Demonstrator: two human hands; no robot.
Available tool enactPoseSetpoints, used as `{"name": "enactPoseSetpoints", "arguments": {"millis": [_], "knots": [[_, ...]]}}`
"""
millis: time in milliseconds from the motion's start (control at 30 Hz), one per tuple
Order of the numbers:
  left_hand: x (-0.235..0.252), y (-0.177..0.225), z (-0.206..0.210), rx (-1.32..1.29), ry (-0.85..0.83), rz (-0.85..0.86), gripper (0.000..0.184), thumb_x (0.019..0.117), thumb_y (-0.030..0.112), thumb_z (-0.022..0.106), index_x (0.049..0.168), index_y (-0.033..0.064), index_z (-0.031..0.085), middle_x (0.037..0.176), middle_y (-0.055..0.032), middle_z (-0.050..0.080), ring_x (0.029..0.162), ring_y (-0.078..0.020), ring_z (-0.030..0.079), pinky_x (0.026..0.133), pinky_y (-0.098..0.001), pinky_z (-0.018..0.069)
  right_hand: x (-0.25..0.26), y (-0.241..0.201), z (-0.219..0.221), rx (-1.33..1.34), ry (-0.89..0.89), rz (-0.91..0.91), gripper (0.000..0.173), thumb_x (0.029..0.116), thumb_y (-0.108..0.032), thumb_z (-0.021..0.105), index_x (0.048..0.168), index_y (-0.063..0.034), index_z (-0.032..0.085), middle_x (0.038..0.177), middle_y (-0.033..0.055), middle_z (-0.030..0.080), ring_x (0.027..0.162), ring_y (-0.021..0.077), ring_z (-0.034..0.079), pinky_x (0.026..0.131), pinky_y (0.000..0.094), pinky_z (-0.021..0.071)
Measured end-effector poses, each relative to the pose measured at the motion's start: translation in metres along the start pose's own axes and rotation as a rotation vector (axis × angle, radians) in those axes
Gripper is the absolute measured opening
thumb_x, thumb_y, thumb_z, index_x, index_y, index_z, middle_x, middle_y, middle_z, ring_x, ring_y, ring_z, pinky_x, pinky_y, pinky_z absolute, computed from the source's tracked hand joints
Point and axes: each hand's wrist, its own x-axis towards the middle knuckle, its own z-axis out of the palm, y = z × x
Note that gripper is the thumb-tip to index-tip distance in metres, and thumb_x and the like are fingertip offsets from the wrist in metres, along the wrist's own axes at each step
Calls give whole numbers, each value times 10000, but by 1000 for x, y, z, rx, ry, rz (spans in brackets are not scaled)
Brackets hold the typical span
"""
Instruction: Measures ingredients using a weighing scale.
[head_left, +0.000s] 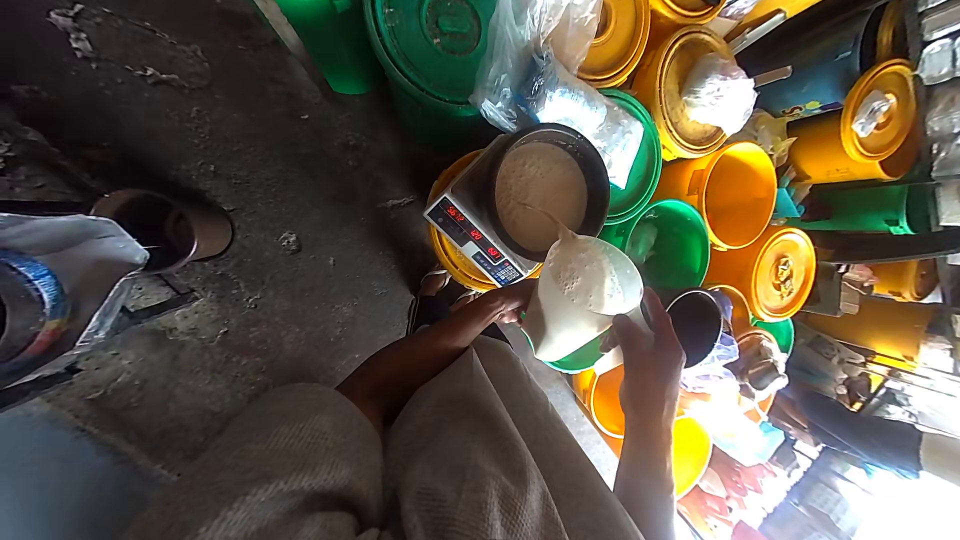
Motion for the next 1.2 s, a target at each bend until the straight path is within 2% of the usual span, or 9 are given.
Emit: {"name": "enactPoseSetpoints", "arguments": {"millis": [100,233,400,567,700,1200], "knots": [[12,-6,-4,2,-8,19,282,1128,273,335,1058,119,561,835,-18,574,708,-121,582,629,-292,511,1,1,1,2,-1,-1,651,937,-211,642,1486,66,429,809,8,669,575,67,636,563,237,590],[14,-7,-6,-11,-26,26,275,1126,266,342,1070,117,566,850,-20,576,732,-126,585,650,-300,511,2,0,1,-9,0,-5,644,944,-218,640,1487,59,433,810,7,669,574,67,637,565,237,592],[21,-11,-9,-63,-38,37,279,1122,279,361,1047,114,572,811,-23,598,693,-128,610,623,-293,535,5,-2,2,-4,15,7,629,934,-207,647,1472,56,457,829,23,674,568,72,634,548,242,588],[19,-9,-8,-26,-24,21,285,1123,289,355,1032,121,566,806,-21,585,685,-133,596,611,-296,522,4,-4,3,-4,11,2,629,934,-182,646,1478,59,444,789,4,668,561,65,634,549,236,589],[26,-14,-11,-18,-32,16,258,1116,282,373,1022,125,555,800,-23,580,669,-136,591,597,-302,525,4,-4,2,-10,4,1,625,939,-187,652,1479,54,450,808,9,676,572,71,642,558,239,594],[48,-27,-18,-71,-69,-9,367,1101,421,361,1011,150,591,827,-34,621,703,-159,625,602,-338,538,4,-7,5,-6,12,7,618,932,-174,646,1472,56,455,789,2,671,559,71,635,548,235,589]]}}
